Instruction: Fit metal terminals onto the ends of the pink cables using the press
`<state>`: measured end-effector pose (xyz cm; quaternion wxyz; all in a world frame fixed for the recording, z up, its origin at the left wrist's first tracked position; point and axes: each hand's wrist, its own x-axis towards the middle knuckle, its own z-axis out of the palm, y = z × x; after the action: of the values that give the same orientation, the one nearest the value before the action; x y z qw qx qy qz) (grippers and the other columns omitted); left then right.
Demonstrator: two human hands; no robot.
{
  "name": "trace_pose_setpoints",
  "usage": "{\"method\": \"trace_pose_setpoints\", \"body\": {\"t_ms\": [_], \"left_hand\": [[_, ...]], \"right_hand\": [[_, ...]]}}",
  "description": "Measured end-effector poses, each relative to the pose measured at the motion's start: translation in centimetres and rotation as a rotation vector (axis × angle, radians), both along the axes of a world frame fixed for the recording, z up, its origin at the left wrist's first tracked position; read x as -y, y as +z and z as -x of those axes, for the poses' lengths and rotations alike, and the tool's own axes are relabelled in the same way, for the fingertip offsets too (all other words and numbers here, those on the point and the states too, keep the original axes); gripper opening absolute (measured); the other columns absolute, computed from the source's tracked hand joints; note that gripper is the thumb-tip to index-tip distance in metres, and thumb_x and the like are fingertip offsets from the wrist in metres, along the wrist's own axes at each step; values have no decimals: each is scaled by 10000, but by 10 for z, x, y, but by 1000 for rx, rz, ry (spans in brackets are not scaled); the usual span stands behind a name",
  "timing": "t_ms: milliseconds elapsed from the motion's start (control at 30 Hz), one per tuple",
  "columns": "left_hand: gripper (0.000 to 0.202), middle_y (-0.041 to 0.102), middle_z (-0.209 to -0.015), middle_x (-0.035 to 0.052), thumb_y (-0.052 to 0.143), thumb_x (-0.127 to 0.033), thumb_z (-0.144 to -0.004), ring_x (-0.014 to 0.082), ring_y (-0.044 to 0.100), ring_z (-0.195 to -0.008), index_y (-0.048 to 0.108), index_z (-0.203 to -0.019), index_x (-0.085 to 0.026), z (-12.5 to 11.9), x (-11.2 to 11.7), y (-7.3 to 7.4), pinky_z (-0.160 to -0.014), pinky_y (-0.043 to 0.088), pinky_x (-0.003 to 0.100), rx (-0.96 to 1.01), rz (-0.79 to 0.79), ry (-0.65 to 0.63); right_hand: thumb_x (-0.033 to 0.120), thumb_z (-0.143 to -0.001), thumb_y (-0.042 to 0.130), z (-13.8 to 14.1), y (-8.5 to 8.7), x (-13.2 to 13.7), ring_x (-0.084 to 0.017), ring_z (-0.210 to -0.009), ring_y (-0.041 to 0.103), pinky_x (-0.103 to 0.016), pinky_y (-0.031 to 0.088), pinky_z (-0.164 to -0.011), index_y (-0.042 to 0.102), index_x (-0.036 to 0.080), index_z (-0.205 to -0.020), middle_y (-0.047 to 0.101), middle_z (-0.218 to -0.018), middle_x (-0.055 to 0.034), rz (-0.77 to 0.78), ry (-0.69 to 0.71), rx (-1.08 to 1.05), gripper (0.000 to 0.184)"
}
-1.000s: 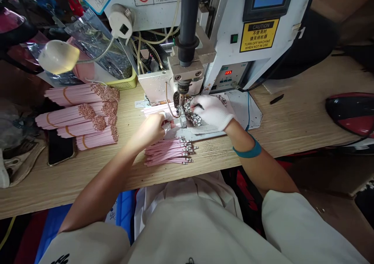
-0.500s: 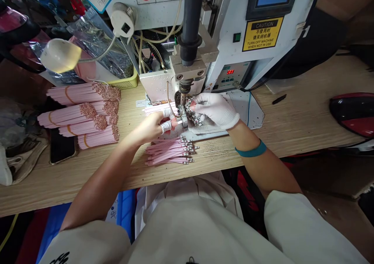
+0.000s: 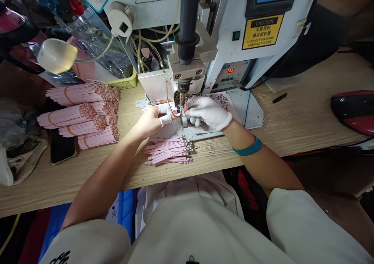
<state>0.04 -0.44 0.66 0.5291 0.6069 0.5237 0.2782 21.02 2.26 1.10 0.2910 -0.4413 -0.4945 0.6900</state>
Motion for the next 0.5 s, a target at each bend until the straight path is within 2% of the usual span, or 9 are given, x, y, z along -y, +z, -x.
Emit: {"method": "trace_pose_setpoints", "body": {"t_ms": [167,500], "left_hand": [[287,694,-847,47,727,-401,-710,171,595,-807,720,-796,-128,-2,-2,-2,-693,437,239,-52,-32,-26],[158,665,-765,7,617,-242,-705,123,535,-693,707,-753,-120,-4,-4,1,-643,376,227,-79,-33,-34]], "right_hand": [[22,-785,629,1,-4,-1,-49,-395,459,-134,350,-298,608,148,-770,538,-533,37,-28,10,3,128],[41,-793,624,2,-5,-1,-53,-413,456,-141,342,-304,603,152,-766,528,-543,34,-38,0,0,116]]}}
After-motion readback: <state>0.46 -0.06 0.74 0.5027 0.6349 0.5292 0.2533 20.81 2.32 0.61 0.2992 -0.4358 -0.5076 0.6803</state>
